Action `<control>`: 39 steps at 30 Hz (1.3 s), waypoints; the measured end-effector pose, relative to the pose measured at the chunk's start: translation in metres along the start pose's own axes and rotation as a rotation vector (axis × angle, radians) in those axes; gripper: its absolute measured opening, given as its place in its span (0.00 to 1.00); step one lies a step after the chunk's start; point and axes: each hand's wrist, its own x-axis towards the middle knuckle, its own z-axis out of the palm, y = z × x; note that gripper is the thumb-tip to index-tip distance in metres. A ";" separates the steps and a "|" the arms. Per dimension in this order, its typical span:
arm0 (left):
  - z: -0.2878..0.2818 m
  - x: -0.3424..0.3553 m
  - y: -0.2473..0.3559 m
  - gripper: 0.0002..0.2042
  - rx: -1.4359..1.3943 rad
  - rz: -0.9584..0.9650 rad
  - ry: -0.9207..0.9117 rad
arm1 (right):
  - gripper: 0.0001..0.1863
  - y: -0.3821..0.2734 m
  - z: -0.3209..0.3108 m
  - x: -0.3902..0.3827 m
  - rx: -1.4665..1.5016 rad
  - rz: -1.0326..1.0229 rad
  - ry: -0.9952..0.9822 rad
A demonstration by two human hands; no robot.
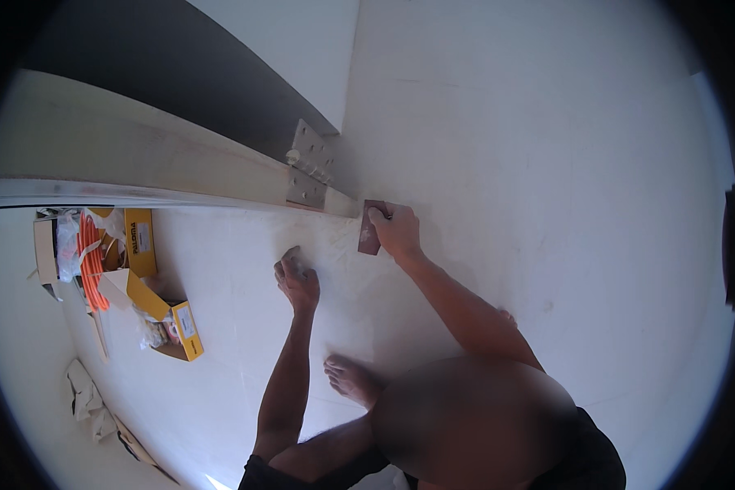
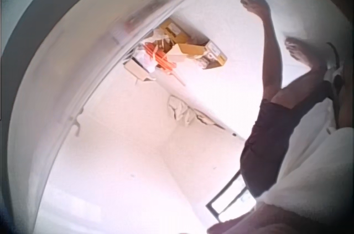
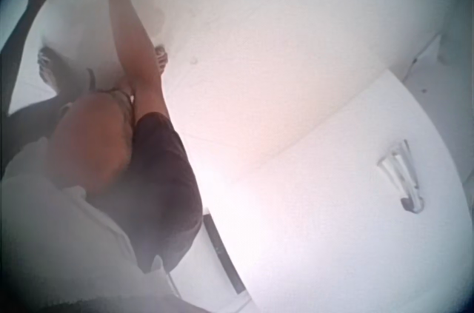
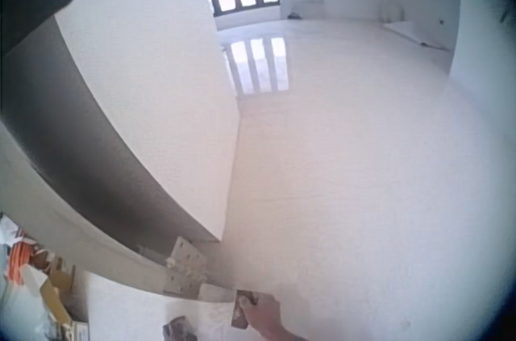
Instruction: The person sands the edges of a door frame and the door itself using a sanding block. They work on the vertical edge near the hinges and the bottom corner of the frame, then move to the door surface.
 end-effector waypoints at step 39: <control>0.012 -0.016 0.044 0.25 -0.098 0.032 -0.169 | 0.16 -0.009 -0.040 0.002 0.201 -0.173 -0.318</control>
